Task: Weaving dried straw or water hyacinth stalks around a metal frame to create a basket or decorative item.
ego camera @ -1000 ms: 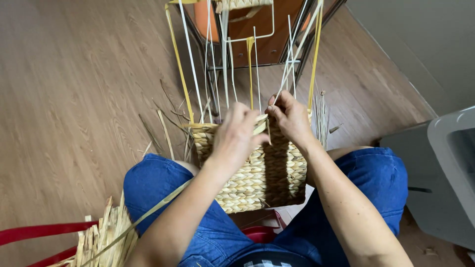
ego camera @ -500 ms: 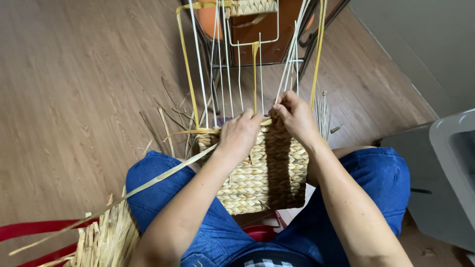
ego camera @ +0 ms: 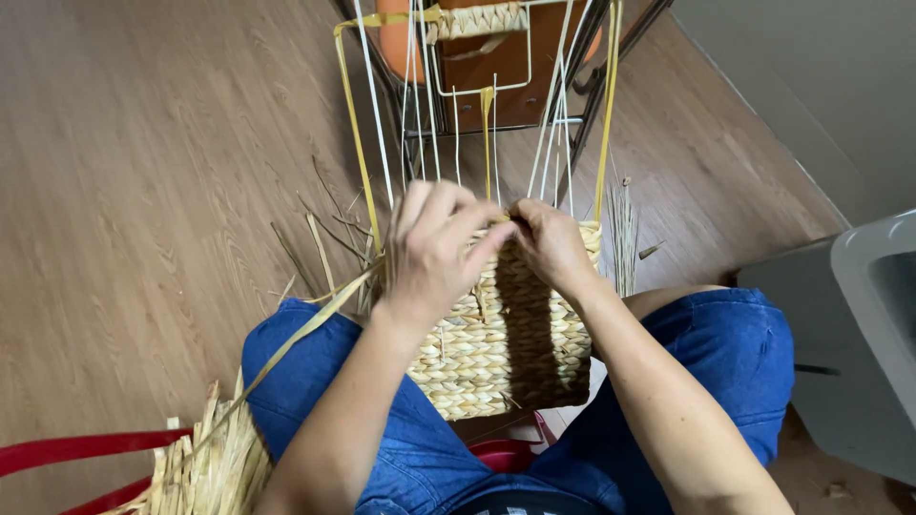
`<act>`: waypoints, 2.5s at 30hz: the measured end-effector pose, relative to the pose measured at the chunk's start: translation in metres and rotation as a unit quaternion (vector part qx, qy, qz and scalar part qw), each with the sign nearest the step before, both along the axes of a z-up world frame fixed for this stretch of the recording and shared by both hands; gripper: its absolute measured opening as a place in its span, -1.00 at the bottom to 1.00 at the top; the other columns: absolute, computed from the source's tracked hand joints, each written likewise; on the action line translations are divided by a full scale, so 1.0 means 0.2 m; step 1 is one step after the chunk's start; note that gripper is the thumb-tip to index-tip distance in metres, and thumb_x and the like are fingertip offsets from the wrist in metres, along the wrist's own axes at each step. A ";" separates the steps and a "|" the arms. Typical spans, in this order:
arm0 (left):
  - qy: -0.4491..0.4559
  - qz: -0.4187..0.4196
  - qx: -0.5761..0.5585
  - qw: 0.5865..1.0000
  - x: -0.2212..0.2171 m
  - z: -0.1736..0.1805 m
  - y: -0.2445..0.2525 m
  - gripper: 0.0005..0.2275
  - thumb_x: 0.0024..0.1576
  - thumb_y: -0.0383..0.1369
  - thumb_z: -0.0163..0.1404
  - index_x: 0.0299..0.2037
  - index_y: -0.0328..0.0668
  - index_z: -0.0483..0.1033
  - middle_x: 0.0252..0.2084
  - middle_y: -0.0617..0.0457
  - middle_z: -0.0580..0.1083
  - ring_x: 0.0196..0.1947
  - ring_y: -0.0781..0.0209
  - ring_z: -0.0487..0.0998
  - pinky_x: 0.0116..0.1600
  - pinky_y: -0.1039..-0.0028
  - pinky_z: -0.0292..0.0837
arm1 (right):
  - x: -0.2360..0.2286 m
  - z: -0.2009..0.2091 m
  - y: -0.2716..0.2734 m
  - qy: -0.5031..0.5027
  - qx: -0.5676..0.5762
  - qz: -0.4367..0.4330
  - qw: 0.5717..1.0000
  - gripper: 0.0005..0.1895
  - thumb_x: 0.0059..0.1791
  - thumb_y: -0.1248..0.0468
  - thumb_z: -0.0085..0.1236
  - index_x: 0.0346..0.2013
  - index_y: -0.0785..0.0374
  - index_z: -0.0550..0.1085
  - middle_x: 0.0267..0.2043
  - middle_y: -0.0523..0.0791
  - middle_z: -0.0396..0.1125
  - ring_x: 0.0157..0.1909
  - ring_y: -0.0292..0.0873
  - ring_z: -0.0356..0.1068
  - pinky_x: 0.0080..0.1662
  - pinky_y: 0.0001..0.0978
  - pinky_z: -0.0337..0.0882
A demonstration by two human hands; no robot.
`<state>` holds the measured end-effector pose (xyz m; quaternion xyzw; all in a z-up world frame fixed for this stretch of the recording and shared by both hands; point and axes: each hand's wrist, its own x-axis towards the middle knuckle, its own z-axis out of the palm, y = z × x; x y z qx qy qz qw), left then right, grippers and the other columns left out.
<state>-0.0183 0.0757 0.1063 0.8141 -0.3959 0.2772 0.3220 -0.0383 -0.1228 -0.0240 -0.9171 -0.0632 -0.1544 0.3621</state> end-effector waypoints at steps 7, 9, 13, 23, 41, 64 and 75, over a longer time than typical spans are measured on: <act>0.318 0.009 0.179 0.931 0.07 -0.52 -0.18 -0.84 0.29 -0.48 -0.09 -0.15 -0.43 0.54 -0.42 -0.15 0.48 -0.58 0.06 0.52 -0.43 0.25 0.51 | -0.01 0.01 0.02 0.079 0.103 -0.054 0.990 -0.85 0.04 0.33 0.19 -0.18 0.33 0.42 -0.30 0.07 0.44 -0.29 0.00 0.46 -0.22 -0.24 0.43; 0.399 0.054 0.223 0.888 0.10 -0.47 -0.22 -0.83 0.21 -0.55 -0.17 -0.14 -0.44 0.51 -0.53 -0.17 0.51 -0.57 0.03 0.56 -0.40 0.21 0.53 | -0.02 0.01 0.02 0.081 0.152 -0.040 0.984 -0.88 0.07 0.34 0.15 -0.16 0.31 0.41 -0.31 -0.02 0.45 -0.28 -0.16 0.44 -0.19 -0.32 0.44; 0.410 0.073 0.219 0.883 0.13 -0.42 -0.22 -0.78 0.30 -0.41 -0.13 -0.19 -0.39 0.57 -0.52 -0.13 0.52 -0.54 0.07 0.56 -0.32 0.23 0.50 | -0.01 0.00 -0.02 0.083 0.196 -0.010 0.977 -0.88 0.08 0.35 0.13 -0.13 0.30 0.40 -0.29 -0.11 0.43 -0.22 -0.29 0.41 -0.14 -0.39 0.44; 0.451 0.058 0.032 0.890 0.20 -0.49 -0.16 -0.78 0.28 -0.29 -0.02 -0.04 -0.23 0.59 -0.47 -0.04 0.57 -0.65 0.18 0.47 -0.56 0.40 0.34 | 0.02 -0.04 -0.05 0.211 0.322 -0.008 0.923 -0.93 0.09 0.37 0.10 -0.15 0.32 0.47 -0.36 -0.23 0.39 -0.35 -0.40 0.32 -0.29 -0.55 0.37; 0.510 -0.212 -0.324 0.768 -0.09 -0.40 -0.09 -0.65 0.36 -0.25 -0.05 0.34 -0.07 0.33 -0.07 -0.25 0.57 -0.17 0.11 0.63 -0.10 0.37 0.61 | 0.02 -0.03 0.01 0.168 0.218 -0.009 0.961 -0.87 -0.06 0.43 0.24 -0.22 0.31 0.63 -0.39 -0.17 0.50 -0.37 -0.40 0.39 -0.27 -0.48 0.43; 0.328 0.114 0.228 0.909 0.03 -0.50 0.02 -0.87 0.25 -0.25 0.08 -0.13 -0.05 0.48 -0.17 0.09 0.41 -0.05 0.14 0.48 -0.08 0.22 0.38 | -0.01 0.01 0.05 0.111 0.153 -0.062 0.980 -0.85 0.02 0.37 0.21 -0.24 0.31 0.38 -0.34 -0.05 0.42 -0.30 -0.19 0.43 -0.18 -0.33 0.43; 0.607 0.215 -0.238 0.727 0.19 -0.65 0.29 -0.75 0.37 -0.20 -0.26 -0.06 -0.14 0.45 -0.31 0.04 0.52 -0.29 0.24 0.53 -0.14 0.43 0.50 | -0.01 0.02 0.02 0.136 0.156 -0.057 0.977 -0.87 0.03 0.32 0.21 -0.30 0.32 0.44 -0.45 -0.05 0.41 -0.42 -0.26 0.36 -0.27 -0.35 0.38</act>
